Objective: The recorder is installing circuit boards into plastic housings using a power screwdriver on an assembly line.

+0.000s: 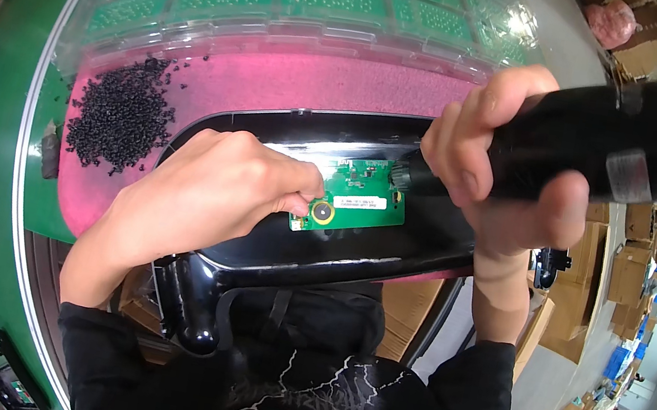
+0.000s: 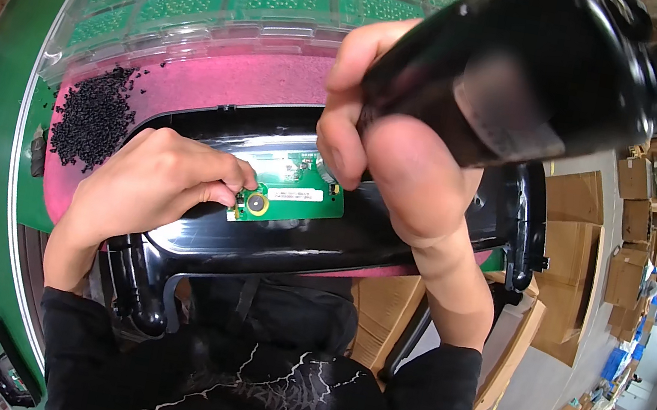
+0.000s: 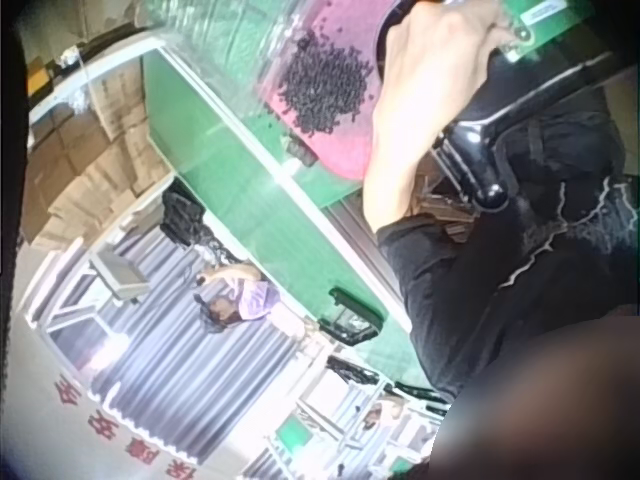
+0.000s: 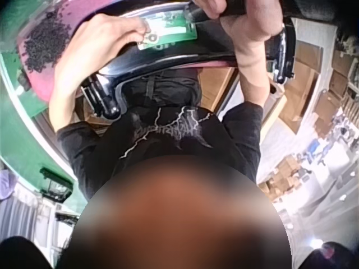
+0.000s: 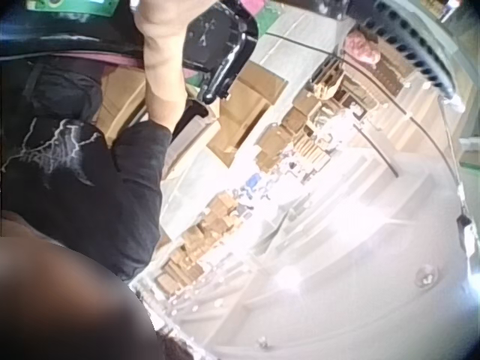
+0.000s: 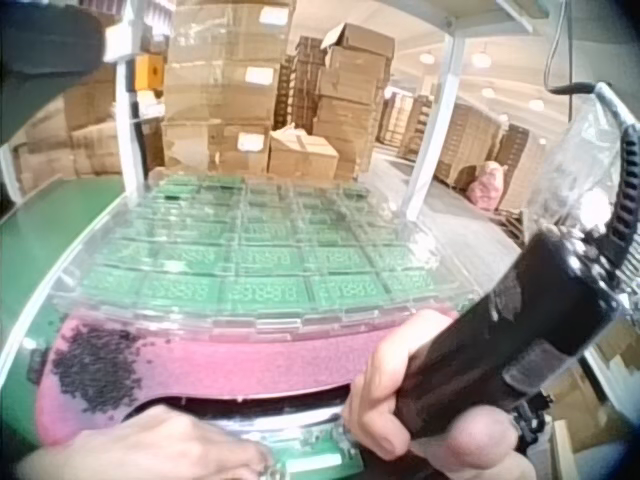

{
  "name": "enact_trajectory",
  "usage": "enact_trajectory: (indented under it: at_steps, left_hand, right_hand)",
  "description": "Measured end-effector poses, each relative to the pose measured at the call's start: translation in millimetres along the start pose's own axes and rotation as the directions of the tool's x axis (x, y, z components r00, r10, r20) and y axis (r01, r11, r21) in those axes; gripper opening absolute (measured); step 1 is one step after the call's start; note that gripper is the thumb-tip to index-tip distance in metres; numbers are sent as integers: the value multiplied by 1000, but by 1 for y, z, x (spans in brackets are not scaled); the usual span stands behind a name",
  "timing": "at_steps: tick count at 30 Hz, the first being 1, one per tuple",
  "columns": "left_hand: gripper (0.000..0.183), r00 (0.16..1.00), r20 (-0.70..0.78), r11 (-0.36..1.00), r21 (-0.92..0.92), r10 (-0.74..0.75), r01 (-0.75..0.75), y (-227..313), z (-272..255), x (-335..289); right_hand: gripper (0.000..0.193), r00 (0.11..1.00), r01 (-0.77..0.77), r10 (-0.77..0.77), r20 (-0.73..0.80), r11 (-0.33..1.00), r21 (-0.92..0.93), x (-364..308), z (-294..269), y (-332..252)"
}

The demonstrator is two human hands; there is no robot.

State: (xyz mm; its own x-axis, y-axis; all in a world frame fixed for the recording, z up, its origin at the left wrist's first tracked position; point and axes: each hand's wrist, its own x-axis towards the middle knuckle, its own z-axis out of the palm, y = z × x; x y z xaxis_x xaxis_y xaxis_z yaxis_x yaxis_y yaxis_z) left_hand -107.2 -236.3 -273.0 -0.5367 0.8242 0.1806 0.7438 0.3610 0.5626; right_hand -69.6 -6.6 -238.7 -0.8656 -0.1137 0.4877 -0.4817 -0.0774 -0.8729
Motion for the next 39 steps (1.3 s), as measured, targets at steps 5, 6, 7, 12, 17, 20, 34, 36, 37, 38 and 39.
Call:
enact_trajectory:
  at_steps: [5,6,7,12,17,20,34,36,37,38,39]
  left_hand:
    - [13,1000,10,1000,0,-23,23,-3,-1,-1]
    - [13,999,-18,999,-1,45,-45,-3,0,0]
    - [14,993,-46,994,2,111,-111,-3,-1,2]
    - [18,952,-254,960,-176,171,-219,-4,-4,4]
    - [20,920,-321,946,-153,227,-287,-13,-4,3]
    - [22,918,-329,955,-117,220,-271,-12,-6,3]
    - [17,724,-611,936,323,321,-142,-15,-29,2]
    - [6,690,-673,962,234,266,-143,-18,-30,4]
    - [1,727,-671,989,120,144,-84,-15,-25,3]
    - [4,746,-652,990,111,137,-85,-14,-23,4]
    - [7,764,-632,991,102,131,-86,-14,-21,5]
  right_hand:
    - [65,988,45,-50,-147,998,-38,-13,11,-6]
    - [63,990,142,-141,-23,977,162,-10,5,-4]
    - [61,965,205,-251,82,908,366,-6,0,-3]
    - [45,978,188,-206,-31,808,559,-9,18,-33]
    - [45,955,268,-293,-51,772,577,-2,28,-28]
    - [47,959,260,-280,-53,784,564,0,30,-28]
    - [70,977,165,-196,78,941,296,10,30,-2]
    - [71,995,80,-66,-69,973,217,3,47,-3]
    - [72,995,50,-38,-92,990,130,2,50,-2]
    - [72,991,-17,27,-134,997,77,1,57,-8]
    - [72,992,-21,30,-126,997,78,0,58,-9]
